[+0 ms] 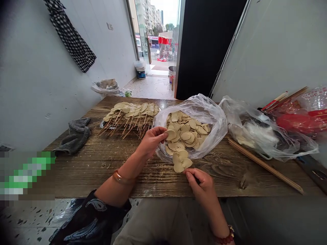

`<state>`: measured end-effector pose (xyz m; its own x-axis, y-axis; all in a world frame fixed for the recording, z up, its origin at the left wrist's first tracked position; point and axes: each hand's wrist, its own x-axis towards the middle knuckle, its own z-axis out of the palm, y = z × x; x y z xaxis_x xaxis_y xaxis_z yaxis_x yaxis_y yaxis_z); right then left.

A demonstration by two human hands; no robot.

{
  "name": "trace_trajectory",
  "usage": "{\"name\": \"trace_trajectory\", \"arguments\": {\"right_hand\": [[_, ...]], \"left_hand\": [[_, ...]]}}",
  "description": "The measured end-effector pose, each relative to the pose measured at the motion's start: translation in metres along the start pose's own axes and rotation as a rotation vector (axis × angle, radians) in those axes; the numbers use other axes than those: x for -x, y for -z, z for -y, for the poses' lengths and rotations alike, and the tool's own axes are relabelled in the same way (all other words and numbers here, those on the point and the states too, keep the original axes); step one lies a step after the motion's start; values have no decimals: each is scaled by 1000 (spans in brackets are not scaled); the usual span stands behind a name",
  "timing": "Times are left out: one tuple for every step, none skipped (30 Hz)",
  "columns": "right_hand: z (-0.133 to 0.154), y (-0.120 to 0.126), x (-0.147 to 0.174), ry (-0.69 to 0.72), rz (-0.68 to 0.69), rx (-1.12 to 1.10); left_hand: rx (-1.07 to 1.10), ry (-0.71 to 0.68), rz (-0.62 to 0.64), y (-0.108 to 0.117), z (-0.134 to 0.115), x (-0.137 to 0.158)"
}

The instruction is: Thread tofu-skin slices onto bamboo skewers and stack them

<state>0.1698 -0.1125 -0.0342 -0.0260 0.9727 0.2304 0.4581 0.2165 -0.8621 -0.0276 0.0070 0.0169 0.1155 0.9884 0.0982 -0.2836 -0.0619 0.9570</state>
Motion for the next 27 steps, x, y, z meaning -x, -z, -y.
{"name": "trace_trajectory", "arguments": {"right_hand": [[1,0,0,15,-3,17],[1,0,0,25,-5,29],[2,0,-1,31,-6,37],[2,0,-1,35,-6,41],[2,0,-1,37,-6,43],[1,0,0,37,-5,44],[1,0,0,37,-3,46],[1,-1,0,36,-3,49],[1,-1,-1,34,-4,51],[1,-1,-1,32,-6,54],[1,-1,-1,32,-5,56],[1,-1,-1,34,-6,57],[1,-1,-1,37,-7,57],[1,-1,-2,42,-7,56],[1,-1,-2,45,-6,56],[1,-1,-2,48,-7,55],[0,-2,-2,50,-10,55],[0,-2,-3,51,-12,55],[-1,-2,-3,51,-13,57],[-1,-3,-3,50,-15,59],[-2,-3,-3,50,-18,60],[-2,-3,-3,50,-22,59],[-2,-4,-3,49,-26,59],[-3,-4,-3,49,-32,57],[-3,-5,-3,50,-38,56],[-3,-5,-4,51,-44,53],[-2,-6,-4,51,-47,51]], "left_hand": [[-8,-3,0,0,-1,0],[-14,-5,2,0,-1,1],[-18,-4,5,0,-2,1],[-20,-4,7,0,-2,1],[-20,-3,7,0,-2,2],[-19,-1,7,-1,-1,2],[-17,2,8,-1,-1,2],[-14,5,8,-1,-1,2],[-11,8,8,-2,0,2],[-7,10,6,-2,0,2],[-5,11,4,-2,0,2],[-4,12,2,-2,0,1],[-4,11,1,-2,0,1],[-6,10,1,-2,0,1],[-8,8,2,-2,-1,1],[-11,6,4,-2,-1,2],[-13,3,4,-2,-1,2],[-15,-2,5,-2,-1,2],[-16,-8,5,-2,0,2],[-19,-15,7,-2,0,2],[-25,-23,10,-2,0,2],[-35,-31,11,-2,1,2],[-52,-39,8,-2,1,2],[-79,-46,3,-2,1,2],[-112,-56,-4,-2,1,2],[-152,-69,-8,-3,1,3],[-196,-86,-8,-3,1,3]]}}
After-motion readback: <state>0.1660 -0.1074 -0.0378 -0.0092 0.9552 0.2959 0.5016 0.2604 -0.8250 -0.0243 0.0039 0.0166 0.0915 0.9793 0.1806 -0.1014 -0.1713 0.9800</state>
